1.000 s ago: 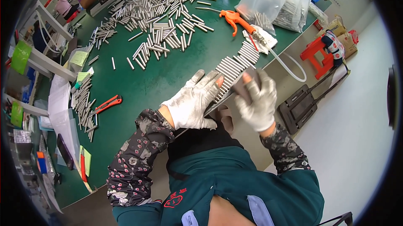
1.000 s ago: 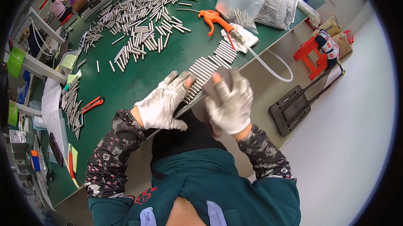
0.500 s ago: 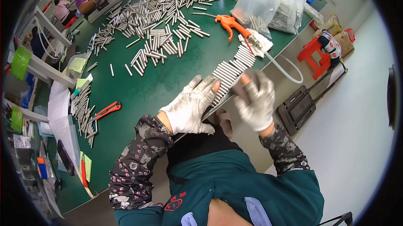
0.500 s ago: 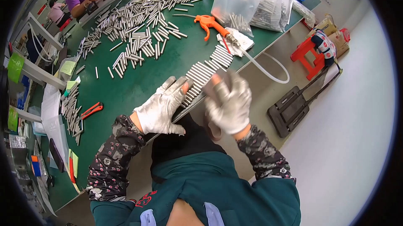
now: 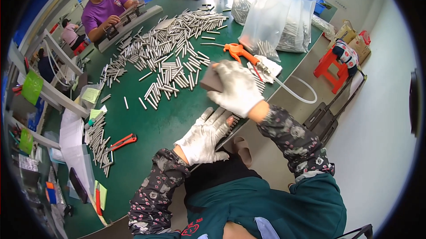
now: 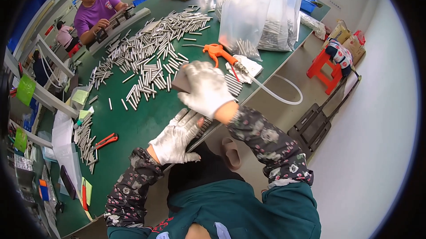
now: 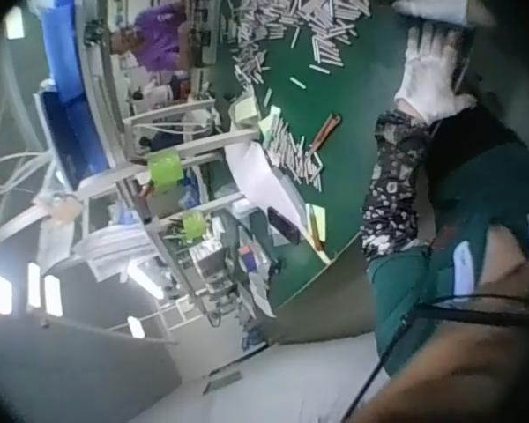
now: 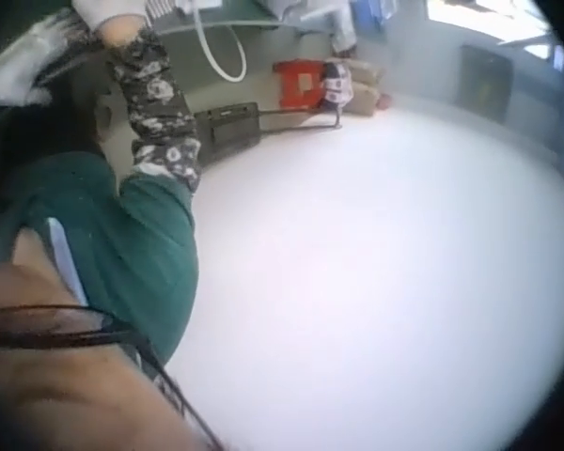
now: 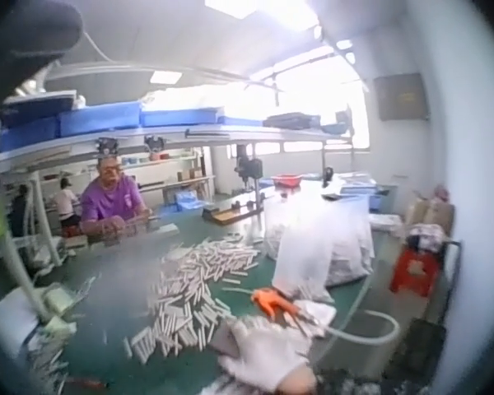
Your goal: The recorder sorts small cylindrical metal pins and bundles them into organized packs using rubber bands.
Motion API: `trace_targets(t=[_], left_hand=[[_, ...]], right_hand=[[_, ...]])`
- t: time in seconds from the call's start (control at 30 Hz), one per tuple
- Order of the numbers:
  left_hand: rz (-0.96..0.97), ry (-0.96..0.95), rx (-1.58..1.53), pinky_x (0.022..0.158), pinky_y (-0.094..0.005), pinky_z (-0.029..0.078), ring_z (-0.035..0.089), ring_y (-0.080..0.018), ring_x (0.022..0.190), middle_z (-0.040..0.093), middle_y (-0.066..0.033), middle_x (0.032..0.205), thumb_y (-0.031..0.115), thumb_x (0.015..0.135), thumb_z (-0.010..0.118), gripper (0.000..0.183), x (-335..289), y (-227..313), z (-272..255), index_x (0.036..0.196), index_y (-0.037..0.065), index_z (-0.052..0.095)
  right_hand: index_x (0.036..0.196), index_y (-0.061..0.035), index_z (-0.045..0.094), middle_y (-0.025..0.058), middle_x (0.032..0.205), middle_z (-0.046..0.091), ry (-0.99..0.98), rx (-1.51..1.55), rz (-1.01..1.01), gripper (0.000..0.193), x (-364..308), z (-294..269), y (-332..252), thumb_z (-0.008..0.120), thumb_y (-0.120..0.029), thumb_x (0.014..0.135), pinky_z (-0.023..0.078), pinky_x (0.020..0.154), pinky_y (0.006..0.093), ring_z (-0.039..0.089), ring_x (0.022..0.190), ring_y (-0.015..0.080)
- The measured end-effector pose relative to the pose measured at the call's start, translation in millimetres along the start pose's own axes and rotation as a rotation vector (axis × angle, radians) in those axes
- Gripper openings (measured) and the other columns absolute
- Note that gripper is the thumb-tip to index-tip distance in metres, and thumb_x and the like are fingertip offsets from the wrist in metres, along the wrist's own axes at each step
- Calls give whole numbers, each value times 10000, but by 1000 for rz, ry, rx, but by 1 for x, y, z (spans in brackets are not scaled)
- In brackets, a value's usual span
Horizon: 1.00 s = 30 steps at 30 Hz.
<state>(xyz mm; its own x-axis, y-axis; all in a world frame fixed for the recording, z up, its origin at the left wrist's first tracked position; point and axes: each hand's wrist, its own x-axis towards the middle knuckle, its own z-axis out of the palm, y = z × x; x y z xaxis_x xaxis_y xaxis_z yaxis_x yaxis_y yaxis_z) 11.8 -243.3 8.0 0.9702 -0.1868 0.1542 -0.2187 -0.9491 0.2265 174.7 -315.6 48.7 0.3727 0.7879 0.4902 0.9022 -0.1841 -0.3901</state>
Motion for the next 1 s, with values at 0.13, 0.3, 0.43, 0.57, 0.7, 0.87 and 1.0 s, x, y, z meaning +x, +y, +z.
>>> trace_targets(t=[0.13,0.3,0.43,0.57,0.7,0.87,1.0], left_hand=[[20,-9,17,1114,-493,183,288,-380,1330,354,-245,1382,489,651,708,978,0,-2,1,1386,-1,287],[41,17,-4,1105,-513,190,291,-409,1321,315,-235,1416,474,661,707,1006,-2,-2,-2,1425,42,214],[18,13,-41,1108,-512,191,294,-392,1328,315,-204,1429,385,642,742,978,-1,-3,-2,1419,55,248],[-24,133,-110,1111,-504,194,281,-378,1340,350,-169,1414,171,645,720,844,-4,-11,-5,1382,50,328],[-77,45,-1,1112,-481,212,283,-374,1340,371,-149,1408,160,670,692,735,0,-20,-13,1336,38,407],[55,-78,103,1097,-477,244,327,-373,1314,358,-186,1407,280,736,628,663,14,-26,-16,1310,13,428],[160,-99,145,1093,-502,228,322,-375,1317,342,-207,1412,324,725,586,670,20,-32,-14,1289,-1,428]], right_hand=[[1201,-23,507,175,1164,525,-101,35,3,663,42,35,-16,654,-434,702,379,950,414,489,1114,330],[1260,-99,538,190,1336,455,-176,134,1,606,39,33,17,459,-533,843,353,1013,420,431,1230,333],[827,-98,662,109,794,624,56,-218,65,150,5,-2,68,555,-202,810,469,708,422,598,804,287],[854,-59,645,102,877,636,155,-435,158,151,-8,4,99,555,-178,829,472,696,416,614,790,299],[970,-59,633,137,911,620,219,-471,207,193,-10,15,100,547,-177,843,469,716,405,617,818,298],[1063,41,586,161,1006,588,-104,-729,230,294,-14,12,77,472,-122,847,441,814,402,565,964,285],[945,20,640,172,1004,595,33,-671,259,245,-22,27,92,530,-163,826,464,772,409,578,915,301]])
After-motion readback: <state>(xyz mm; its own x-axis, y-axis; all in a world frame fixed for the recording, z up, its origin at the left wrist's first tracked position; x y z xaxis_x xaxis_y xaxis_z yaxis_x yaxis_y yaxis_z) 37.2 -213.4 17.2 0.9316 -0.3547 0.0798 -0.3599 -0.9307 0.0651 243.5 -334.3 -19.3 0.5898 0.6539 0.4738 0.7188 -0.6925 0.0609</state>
